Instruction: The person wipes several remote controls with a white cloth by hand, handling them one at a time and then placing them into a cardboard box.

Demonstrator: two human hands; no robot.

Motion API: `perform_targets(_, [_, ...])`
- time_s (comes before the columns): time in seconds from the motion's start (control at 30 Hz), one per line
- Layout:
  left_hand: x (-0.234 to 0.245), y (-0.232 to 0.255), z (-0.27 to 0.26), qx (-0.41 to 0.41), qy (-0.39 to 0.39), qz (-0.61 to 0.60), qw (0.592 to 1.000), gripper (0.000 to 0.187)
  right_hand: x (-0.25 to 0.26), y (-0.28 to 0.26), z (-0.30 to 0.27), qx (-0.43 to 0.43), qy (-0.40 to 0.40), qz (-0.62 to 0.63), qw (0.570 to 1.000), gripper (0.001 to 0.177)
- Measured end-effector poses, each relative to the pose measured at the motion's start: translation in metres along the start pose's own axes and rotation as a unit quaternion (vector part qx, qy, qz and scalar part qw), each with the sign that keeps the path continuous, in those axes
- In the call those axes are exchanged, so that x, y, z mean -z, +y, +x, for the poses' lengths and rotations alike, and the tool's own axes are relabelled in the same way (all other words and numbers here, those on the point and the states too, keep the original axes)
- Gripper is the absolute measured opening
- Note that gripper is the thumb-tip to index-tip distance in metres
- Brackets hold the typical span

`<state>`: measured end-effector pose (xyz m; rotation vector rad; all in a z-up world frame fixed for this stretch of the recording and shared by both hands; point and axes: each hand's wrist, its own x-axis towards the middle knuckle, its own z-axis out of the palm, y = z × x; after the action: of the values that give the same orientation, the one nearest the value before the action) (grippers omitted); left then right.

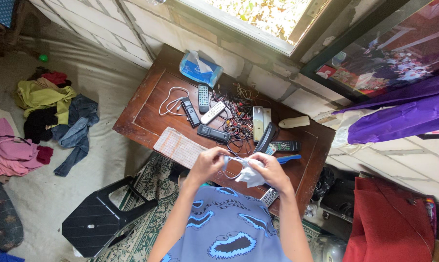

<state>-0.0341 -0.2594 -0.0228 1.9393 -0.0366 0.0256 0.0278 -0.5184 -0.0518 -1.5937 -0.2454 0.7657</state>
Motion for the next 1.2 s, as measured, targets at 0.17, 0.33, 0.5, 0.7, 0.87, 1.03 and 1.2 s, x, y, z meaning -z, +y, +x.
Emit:
perform_targets(0.17, [-0.009,0.002,0.005,0.004,-0.015,-0.004,1.000,0.017,-0.007,-0.004,-0.001,0.000,-0.002,0.008,1.000,0.021])
perform_targets(0.33, [0.017,-0.006,0.002,0.034,0.017,0.008,0.999,0.018,0.017,0.002,-0.015,-0.027,0.027,0.049,0.998,0.019])
perform_targets(0.5, [0.019,-0.004,-0.004,0.032,0.053,0.012,0.998,0.018,0.020,0.004,-0.017,-0.020,0.035,0.043,0.998,0.019])
perform_targets(0.7, [-0.010,0.007,-0.004,-0.024,-0.005,-0.017,1.000,0.016,-0.014,-0.001,-0.004,-0.009,-0.029,-0.015,0.999,0.022])
perform_targets(0.87, [-0.005,0.002,-0.001,0.024,0.003,-0.002,1.000,0.018,-0.011,0.003,-0.006,-0.013,-0.004,0.004,1.000,0.022])
perform_targets(1.03, [0.021,-0.016,-0.007,0.057,-0.001,0.021,0.998,0.017,0.015,0.003,-0.015,-0.014,0.024,0.027,0.999,0.020])
perform_targets(1.2, [0.021,-0.021,-0.014,0.077,-0.030,0.019,0.996,0.017,0.011,0.000,-0.015,-0.012,0.031,0.040,0.999,0.021])
